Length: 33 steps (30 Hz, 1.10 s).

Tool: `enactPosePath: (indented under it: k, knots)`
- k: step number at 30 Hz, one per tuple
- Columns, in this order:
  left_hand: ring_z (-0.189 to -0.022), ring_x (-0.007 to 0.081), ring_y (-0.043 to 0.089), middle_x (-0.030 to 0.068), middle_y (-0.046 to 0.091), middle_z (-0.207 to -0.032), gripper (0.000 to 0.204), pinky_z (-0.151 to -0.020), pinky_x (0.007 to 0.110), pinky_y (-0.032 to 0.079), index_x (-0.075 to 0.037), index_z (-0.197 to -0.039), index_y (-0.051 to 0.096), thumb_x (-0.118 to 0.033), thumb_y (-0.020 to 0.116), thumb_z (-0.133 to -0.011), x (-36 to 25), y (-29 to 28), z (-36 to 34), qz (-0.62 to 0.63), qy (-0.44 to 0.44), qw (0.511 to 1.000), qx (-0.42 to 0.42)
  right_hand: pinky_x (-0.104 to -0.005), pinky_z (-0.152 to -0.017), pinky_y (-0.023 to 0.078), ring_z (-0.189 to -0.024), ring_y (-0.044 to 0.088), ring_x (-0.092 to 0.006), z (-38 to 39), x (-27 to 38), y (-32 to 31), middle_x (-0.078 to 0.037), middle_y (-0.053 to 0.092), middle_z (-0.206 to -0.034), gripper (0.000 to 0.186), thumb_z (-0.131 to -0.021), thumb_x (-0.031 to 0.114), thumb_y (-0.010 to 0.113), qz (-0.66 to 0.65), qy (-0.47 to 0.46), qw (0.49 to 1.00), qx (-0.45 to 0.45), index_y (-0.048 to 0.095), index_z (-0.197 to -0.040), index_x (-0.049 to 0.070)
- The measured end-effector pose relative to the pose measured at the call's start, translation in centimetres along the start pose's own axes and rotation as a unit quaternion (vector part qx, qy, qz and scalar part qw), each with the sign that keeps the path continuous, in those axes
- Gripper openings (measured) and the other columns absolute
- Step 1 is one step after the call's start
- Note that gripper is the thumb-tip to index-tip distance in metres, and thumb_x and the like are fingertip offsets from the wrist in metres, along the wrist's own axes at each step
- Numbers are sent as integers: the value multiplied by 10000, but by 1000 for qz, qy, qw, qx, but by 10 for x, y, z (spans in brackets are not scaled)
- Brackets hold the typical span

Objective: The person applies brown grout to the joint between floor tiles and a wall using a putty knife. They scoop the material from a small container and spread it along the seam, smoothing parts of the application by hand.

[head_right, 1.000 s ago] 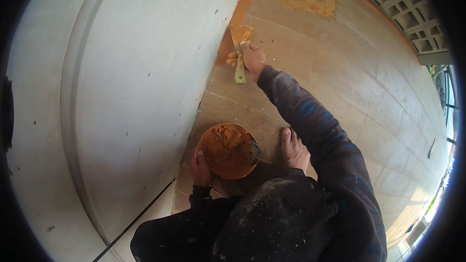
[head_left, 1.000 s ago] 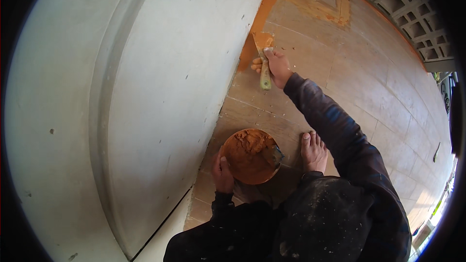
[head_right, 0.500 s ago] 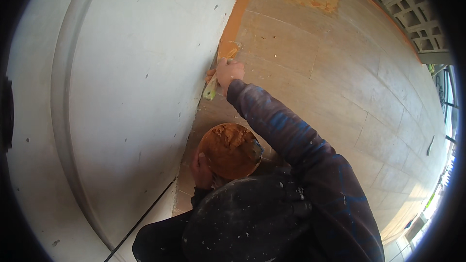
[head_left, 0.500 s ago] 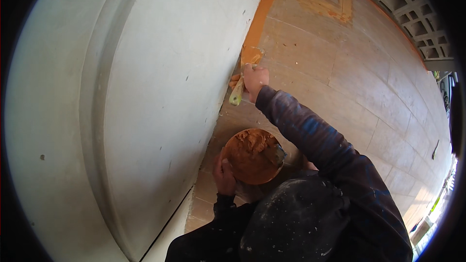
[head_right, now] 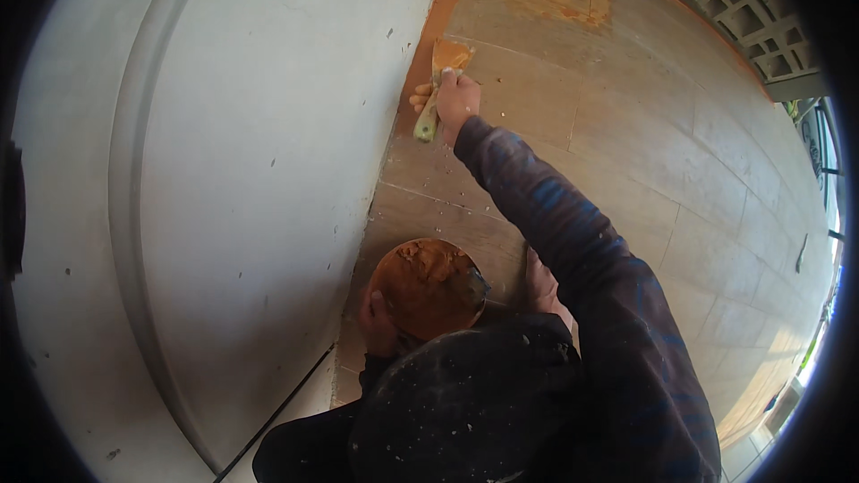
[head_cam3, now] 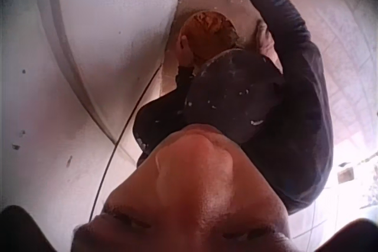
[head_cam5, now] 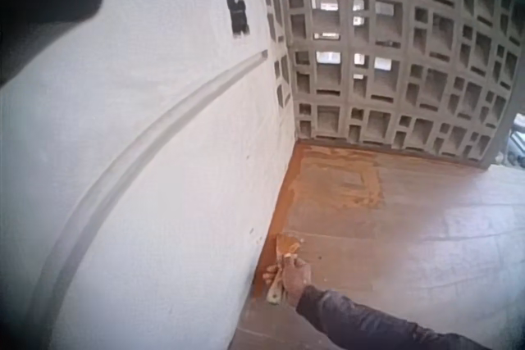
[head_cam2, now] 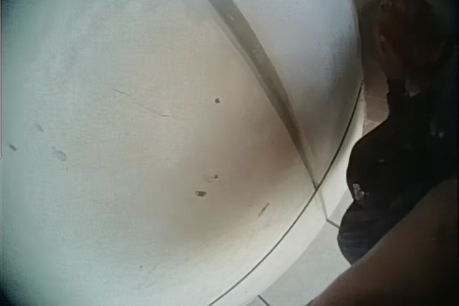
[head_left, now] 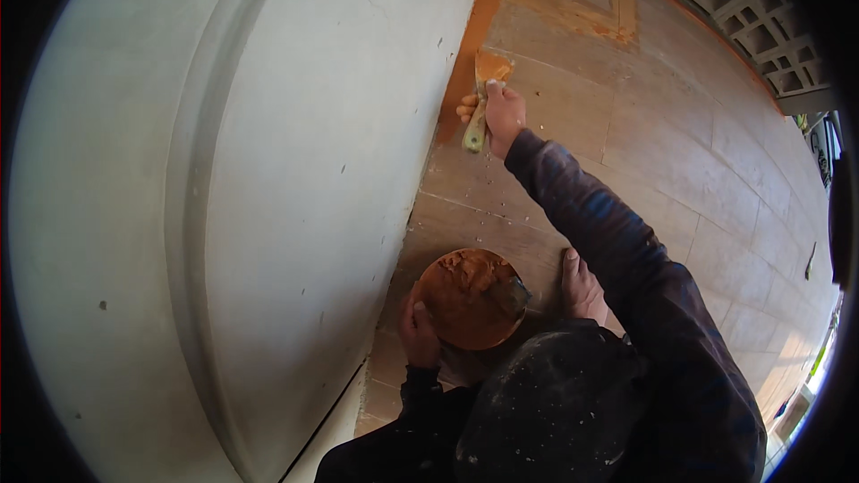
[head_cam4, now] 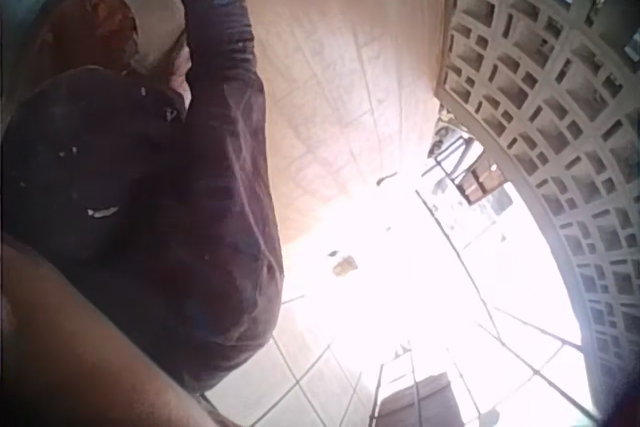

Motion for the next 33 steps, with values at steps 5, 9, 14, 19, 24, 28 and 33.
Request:
enactPosePath:
  k: [5,9,14,19,24,28,33]
  knots:
    - [-1197,276,569,170,601,-1276,405,-1045,372,422,41,-1352,551,-159,419,-1025,-15,-5,0,-16,-24,1000,8,-390,-577,608,-699,702,-309,-45,18,25,-251,665,-929,299,-1069,207,361,31,23,999,-7,437,-1173,-63]
    - [-1216,278,561,167,591,-1306,420,-1053,373,419,26,-1365,558,-126,417,-999,-10,0,1,4,-11,1000,-5,-405,-538,608,-686,718,-342,-20,11,30,-258,685,-903,295,-1034,177,429,83,22,996,-30,473,-1116,-103]
    - [-1222,279,560,167,590,-1311,427,-1053,376,419,13,-1357,575,-99,417,-977,-10,-5,2,2,-17,1000,-14,-405,-509,592,-647,717,-329,40,-27,29,-228,690,-851,304,-1028,195,456,192,-3,980,-49,531,-1036,-99]
    - [-1218,270,565,163,596,-1301,414,-1047,374,426,15,-1358,576,-116,431,-993,-18,-1,2,-34,-5,999,-27,-369,-502,562,-619,693,-262,59,-17,11,-180,683,-817,297,-1049,232,440,118,39,992,-19,542,-1036,-47]
    - [-1211,263,566,162,597,-1296,402,-1044,368,425,24,-1352,574,-145,434,-1015,-22,-1,3,-42,14,999,-17,-334,-522,537,-654,672,-230,-19,32,7,-172,673,-862,283,-1064,237,411,-13,-28,1000,2,520,-1091,-23]
    - [-1210,257,565,162,600,-1295,404,-1042,364,425,34,-1355,564,-167,432,-1030,-11,-2,5,-17,-28,999,-10,-339,-568,579,-743,702,-261,-53,40,14,-208,680,-963,272,-1053,186,388,-19,31,999,-15,493,-1151,-45]
    - [-1196,256,573,166,607,-1289,409,-1037,361,426,34,-1358,560,-175,425,-1033,-10,0,7,-15,-24,999,-20,-365,-617,618,-800,716,-328,-25,16,31,-259,679,-1059,285,-1026,125,366,-21,124,992,-4,475,-1195,-78]
Point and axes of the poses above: each hand's wrist, its own z-axis away from the middle knuckle, its own y-axis out of the palm, x = y × z, the point moved 2 cm from there along -z, towards the middle knuckle
